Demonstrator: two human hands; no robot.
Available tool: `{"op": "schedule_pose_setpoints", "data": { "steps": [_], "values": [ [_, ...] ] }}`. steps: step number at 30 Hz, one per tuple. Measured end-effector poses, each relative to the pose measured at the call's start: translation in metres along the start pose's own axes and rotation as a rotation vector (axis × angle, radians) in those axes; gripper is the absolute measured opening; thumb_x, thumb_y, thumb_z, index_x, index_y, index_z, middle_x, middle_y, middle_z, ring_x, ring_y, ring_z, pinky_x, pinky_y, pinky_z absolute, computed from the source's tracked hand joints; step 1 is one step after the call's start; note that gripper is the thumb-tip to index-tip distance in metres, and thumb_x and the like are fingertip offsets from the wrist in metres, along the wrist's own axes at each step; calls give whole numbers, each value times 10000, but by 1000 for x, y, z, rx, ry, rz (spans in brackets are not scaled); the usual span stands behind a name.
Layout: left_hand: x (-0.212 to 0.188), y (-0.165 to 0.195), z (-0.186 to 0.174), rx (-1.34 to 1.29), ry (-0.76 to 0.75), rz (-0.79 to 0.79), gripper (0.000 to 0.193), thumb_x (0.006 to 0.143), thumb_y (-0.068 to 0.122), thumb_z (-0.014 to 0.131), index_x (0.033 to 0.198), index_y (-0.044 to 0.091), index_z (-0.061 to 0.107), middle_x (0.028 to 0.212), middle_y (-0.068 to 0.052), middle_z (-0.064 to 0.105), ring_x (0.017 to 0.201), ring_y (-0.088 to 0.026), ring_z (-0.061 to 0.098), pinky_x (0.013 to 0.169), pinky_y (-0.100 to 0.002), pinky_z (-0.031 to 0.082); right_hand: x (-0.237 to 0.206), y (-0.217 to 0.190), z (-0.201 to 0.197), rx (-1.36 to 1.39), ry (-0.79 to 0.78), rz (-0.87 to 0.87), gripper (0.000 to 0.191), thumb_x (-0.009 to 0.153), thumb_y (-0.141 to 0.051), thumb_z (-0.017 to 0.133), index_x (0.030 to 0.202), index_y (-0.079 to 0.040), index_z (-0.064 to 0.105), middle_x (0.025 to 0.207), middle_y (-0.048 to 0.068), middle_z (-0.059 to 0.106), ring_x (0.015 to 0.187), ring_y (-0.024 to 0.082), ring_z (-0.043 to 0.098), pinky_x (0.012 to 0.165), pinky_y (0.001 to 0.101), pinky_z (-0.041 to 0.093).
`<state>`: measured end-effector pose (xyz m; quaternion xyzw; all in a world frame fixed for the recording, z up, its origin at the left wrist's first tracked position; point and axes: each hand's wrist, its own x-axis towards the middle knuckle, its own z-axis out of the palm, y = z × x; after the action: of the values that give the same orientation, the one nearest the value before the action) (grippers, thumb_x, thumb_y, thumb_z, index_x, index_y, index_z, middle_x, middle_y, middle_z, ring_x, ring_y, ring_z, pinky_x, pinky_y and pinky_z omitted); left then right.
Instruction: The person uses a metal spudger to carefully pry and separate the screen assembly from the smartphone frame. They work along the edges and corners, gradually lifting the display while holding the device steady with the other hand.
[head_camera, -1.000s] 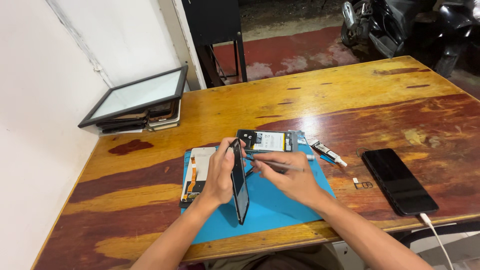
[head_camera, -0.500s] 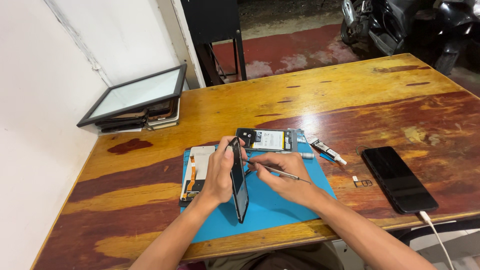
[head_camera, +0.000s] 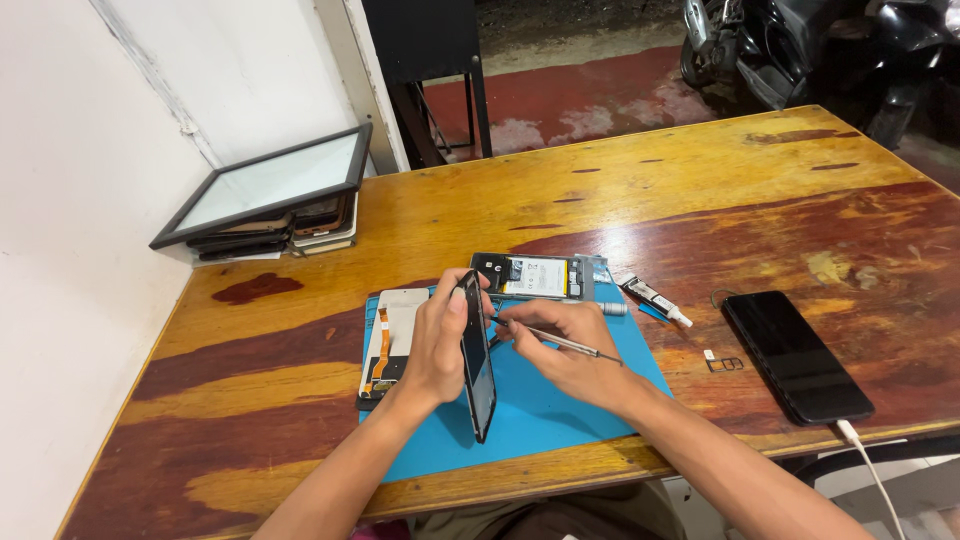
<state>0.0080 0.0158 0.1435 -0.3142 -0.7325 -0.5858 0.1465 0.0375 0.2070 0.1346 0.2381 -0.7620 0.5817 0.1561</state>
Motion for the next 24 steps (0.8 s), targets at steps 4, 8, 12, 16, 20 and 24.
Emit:
{"op": "schedule_pose_setpoints", "data": {
  "steps": [4, 8, 12, 16, 20, 24],
  "values": [
    [1, 2, 1, -27, 19, -12, 635, 1033, 546, 291, 1137, -5, 590, 855, -111, 649, 791, -199, 638, 736, -331, 517, 2, 0, 1, -89, -29, 97, 243, 929, -148, 629, 1067, 14, 748, 868, 89, 812, 782, 130, 779, 669, 274, 609],
    [3, 5, 0, 22, 33, -50, 615, 1036, 501, 263, 1109, -4, 607, 801, -119, 649, 755, -216, 654, 712, -337, 513, 3, 2, 1, -156, -85, 80, 266, 943, -172, 594, 1060, 11, 747, 864, 103, 812, 743, 144, 777, 650, 289, 601],
    [4, 8, -1, 106, 49, -24, 585, 1049, 451, 249, 1090, -3, 615, 783, -128, 673, 742, -244, 666, 707, -348, 496, 4, 5, 2, -143, -95, 46, 278, 948, -160, 563, 1085, 17, 728, 899, 104, 806, 786, 140, 776, 677, 292, 604],
    [5, 8, -1, 115, 52, -7, 572, 1057, 437, 248, 1079, -4, 613, 789, -136, 668, 746, -258, 663, 699, -360, 494, 3, 5, 1, -142, -110, 94, 285, 945, -161, 553, 1087, 14, 728, 888, 105, 803, 721, 152, 748, 645, 305, 590],
    [4, 7, -1, 90, 50, -35, 578, 1051, 445, 242, 1063, -2, 608, 771, -132, 657, 724, -249, 660, 680, -359, 500, 3, 3, 2, -164, -137, 117, 294, 945, -169, 552, 1090, 10, 735, 888, 107, 808, 692, 168, 740, 638, 310, 586],
    [5, 7, -2, 77, 49, -47, 584, 1037, 456, 244, 1078, -4, 600, 750, -131, 651, 710, -240, 655, 671, -359, 507, 4, 2, 3, -89, -141, 54, 300, 973, -171, 536, 1110, 33, 707, 946, 127, 804, 852, 162, 784, 743, 306, 623]
  ]
}}
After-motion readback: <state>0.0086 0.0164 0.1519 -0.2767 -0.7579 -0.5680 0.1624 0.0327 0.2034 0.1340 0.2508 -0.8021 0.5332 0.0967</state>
